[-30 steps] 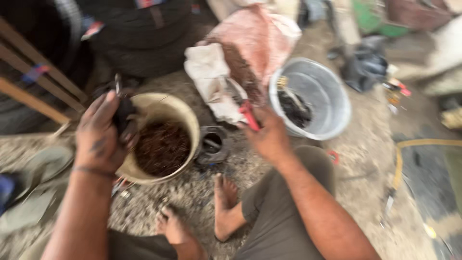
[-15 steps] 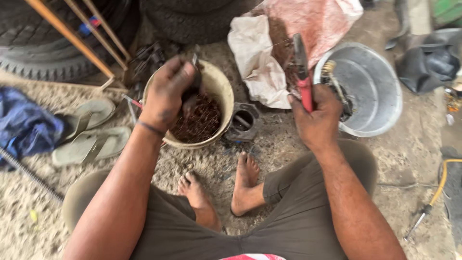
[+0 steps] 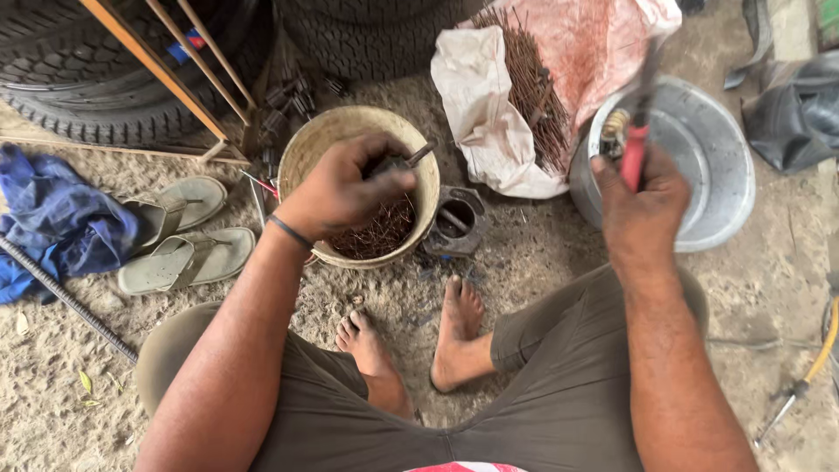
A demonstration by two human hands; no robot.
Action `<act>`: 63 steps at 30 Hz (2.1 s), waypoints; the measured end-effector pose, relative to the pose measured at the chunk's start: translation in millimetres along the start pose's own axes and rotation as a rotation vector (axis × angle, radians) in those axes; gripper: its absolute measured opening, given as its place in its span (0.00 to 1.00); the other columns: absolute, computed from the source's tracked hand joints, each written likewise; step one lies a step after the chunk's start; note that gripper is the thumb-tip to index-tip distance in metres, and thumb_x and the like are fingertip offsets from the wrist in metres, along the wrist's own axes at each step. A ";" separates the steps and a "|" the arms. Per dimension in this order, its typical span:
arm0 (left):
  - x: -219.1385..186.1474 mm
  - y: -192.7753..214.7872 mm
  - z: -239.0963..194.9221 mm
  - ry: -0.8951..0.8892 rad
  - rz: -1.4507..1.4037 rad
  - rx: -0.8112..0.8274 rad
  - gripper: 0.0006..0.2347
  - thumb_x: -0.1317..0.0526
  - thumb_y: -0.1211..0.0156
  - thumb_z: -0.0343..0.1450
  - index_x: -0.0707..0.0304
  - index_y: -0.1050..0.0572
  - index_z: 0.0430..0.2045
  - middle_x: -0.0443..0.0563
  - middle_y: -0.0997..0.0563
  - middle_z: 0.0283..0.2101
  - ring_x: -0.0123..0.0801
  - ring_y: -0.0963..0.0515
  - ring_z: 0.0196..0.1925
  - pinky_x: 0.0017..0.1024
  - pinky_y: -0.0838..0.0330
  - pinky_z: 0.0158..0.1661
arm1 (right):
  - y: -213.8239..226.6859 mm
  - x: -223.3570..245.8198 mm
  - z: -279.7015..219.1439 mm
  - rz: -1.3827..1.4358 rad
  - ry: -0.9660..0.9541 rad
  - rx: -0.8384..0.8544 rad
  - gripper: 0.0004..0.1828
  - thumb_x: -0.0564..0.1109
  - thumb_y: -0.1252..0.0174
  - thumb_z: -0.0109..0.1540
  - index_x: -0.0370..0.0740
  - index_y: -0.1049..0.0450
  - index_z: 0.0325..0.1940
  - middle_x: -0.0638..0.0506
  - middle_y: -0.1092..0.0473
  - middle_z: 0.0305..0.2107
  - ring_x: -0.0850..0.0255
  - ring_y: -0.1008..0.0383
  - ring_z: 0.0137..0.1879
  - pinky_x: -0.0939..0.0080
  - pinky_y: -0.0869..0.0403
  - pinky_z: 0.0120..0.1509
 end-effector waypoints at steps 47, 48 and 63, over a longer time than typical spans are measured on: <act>88.0 47.1 -40.6 0.585 -0.777 -0.678 0.09 0.63 0.39 0.75 0.66 0.31 0.43 0.57 0.19 0.29 0.26 0.27 0.17 0.25 0.38 0.16 | -178.7 -9.6 -75.0 -0.923 0.257 0.807 0.16 0.45 0.36 0.56 0.47 0.19 0.49 0.40 0.30 0.43 0.42 0.31 0.53 0.38 0.34 0.57; 87.1 46.4 -41.5 0.575 -0.780 -0.672 0.09 0.63 0.39 0.75 0.66 0.30 0.44 0.57 0.19 0.30 0.27 0.27 0.18 0.25 0.38 0.16 | -170.2 -7.7 -73.6 -0.865 0.227 0.790 0.18 0.46 0.35 0.56 0.46 0.20 0.50 0.39 0.30 0.43 0.41 0.31 0.53 0.38 0.33 0.57; 66.6 17.4 -21.7 0.481 -1.003 -0.630 0.10 0.57 0.54 0.81 0.64 0.33 0.47 0.59 0.18 0.37 0.29 0.22 0.26 0.29 0.27 0.27 | -122.2 93.0 -59.2 -0.418 0.590 0.393 0.24 0.42 0.27 0.55 0.36 0.23 0.54 0.38 0.33 0.57 0.43 0.30 0.60 0.42 0.30 0.62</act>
Point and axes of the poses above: each hand's wrist, its own z-axis towards the middle knuckle, its own y-axis out of the back of the hand, x = y × z, the point moved 10 cm from there along z, towards the middle knuckle
